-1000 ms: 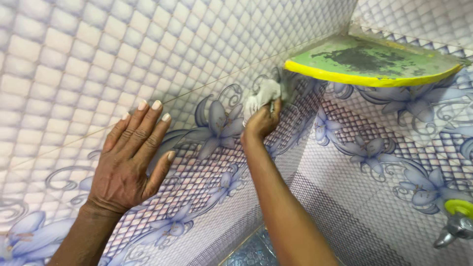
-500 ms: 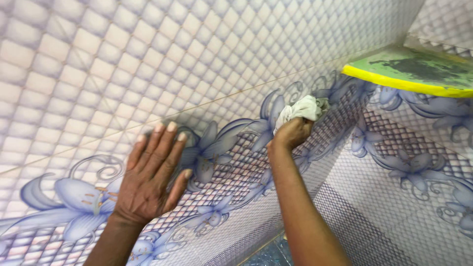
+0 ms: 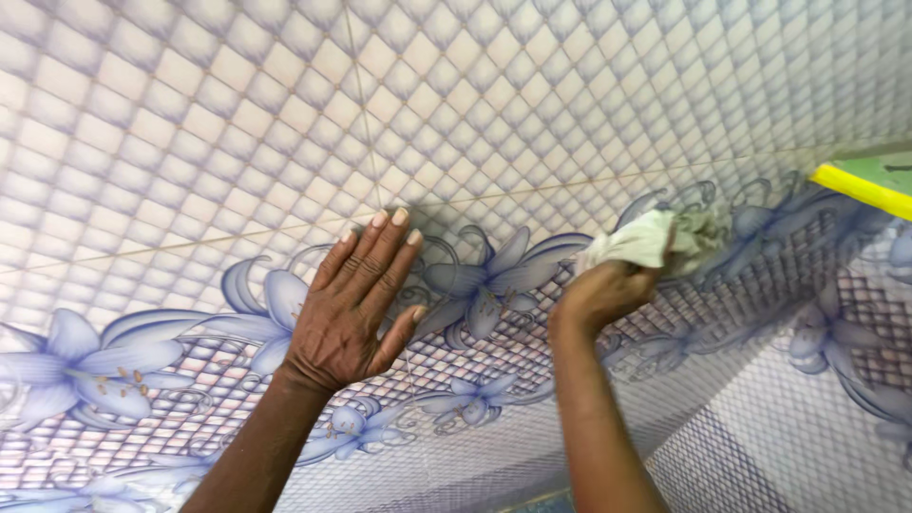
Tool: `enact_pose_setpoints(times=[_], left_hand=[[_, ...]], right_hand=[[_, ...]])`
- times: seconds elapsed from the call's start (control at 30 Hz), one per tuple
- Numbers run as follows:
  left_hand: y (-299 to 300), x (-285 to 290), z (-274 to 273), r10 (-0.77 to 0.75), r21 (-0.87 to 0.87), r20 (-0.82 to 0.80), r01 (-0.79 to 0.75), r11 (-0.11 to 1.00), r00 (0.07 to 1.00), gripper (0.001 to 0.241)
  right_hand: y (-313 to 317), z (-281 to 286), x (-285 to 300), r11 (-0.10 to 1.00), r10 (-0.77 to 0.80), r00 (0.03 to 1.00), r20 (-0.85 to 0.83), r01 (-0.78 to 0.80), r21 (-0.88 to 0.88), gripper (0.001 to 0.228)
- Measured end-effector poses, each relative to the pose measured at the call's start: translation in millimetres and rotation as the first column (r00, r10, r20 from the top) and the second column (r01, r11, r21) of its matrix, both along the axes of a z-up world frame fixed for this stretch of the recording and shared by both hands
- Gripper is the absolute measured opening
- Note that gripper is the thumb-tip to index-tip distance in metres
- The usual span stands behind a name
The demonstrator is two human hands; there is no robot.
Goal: The person cleans a wall-mounted corner shelf and the adjacent tiled walls in a bathroom using a cloth and a sponge. They move a green mug and a soap bottle to access the surfaces and wipe them repeatedly.
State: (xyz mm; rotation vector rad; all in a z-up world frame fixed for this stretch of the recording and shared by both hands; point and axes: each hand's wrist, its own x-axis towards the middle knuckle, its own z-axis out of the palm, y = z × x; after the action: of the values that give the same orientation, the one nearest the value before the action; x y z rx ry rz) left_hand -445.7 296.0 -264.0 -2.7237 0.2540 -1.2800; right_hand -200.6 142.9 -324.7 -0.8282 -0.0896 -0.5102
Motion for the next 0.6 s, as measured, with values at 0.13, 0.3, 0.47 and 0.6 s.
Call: enact_pose_setpoints(times=[0.13,0.3,0.47,0.6], left_hand=[[2.8,-0.9,0.3,-0.008,-0.034,-0.003,0.008,0.999,1.000,0.074],[11.0,-27.0,-15.3,0.134,-0.016,0.070,-0.134,0.991,0.988,0.072],[33.1,-52.6,-28.5,0.276,-0.031,0.062,-0.274,0.961,0.959,0.071],[38.8,-51.5,-28.5,0.239,-0.047,0.071,-0.236,0.971,0.969,0.073]], right_hand=[[48.5,-42.7,-123.0,0.701,0.129,0.735,0.666,0.407,-0.585,0.035],[-1.6,-30.2,-68.7,0.613,0.165,0.708,0.687,0.472,-0.633,0.036],[31.4,-24.5,-82.8,0.918,0.061,0.924,0.376,0.096,-0.385,0.051],[70.0,-62.8,-165.2,0.495,0.221,0.695,0.684,0.525,-0.693,0.046]])
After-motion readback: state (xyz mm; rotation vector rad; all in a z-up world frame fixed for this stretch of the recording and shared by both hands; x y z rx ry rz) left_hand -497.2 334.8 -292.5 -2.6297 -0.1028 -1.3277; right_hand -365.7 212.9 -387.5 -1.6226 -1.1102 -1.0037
